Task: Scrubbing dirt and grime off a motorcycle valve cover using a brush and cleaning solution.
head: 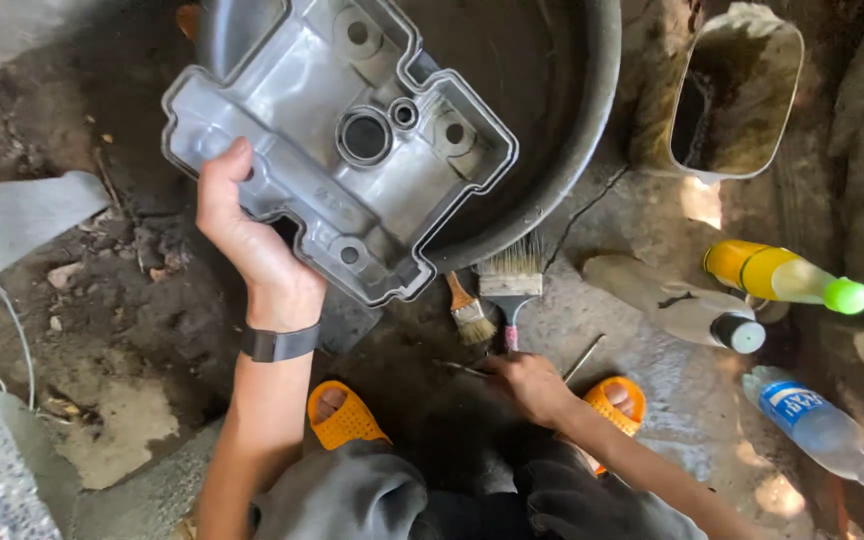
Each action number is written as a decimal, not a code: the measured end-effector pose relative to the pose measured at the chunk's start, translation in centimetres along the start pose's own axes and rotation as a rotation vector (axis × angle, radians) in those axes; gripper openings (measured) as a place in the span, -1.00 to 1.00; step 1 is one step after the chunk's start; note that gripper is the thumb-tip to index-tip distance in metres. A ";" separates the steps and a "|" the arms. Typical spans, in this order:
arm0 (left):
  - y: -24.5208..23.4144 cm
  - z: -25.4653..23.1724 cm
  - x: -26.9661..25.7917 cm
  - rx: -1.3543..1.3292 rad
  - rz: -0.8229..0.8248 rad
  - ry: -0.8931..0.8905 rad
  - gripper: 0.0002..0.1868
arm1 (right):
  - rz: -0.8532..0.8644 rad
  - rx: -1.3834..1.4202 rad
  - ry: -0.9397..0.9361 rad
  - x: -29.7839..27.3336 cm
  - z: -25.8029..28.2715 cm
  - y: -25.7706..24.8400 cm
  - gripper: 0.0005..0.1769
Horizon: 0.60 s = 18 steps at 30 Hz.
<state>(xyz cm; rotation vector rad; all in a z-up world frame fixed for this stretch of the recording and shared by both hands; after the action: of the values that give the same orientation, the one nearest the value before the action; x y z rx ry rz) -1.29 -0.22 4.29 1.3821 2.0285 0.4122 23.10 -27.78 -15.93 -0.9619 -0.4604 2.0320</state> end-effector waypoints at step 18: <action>-2.0 3.1 0.7 -0.025 -0.119 0.083 -0.65 | -0.474 -0.116 0.761 -5.7 -12.8 4.2 -0.63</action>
<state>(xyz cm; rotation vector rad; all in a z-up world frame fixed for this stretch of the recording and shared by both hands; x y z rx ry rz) -0.79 -0.66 0.60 1.2405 2.1528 0.4471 32.86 -35.15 -24.08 -1.4414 -0.3388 1.1158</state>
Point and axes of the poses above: each hand's wrist, its own x-axis towards the middle knuckle, its own y-axis out of the palm, z = x × y, the point moved 2 cm from there along x, towards the middle knuckle, and after that the axes turned 1 degree about -z, right-handed, at the moved point
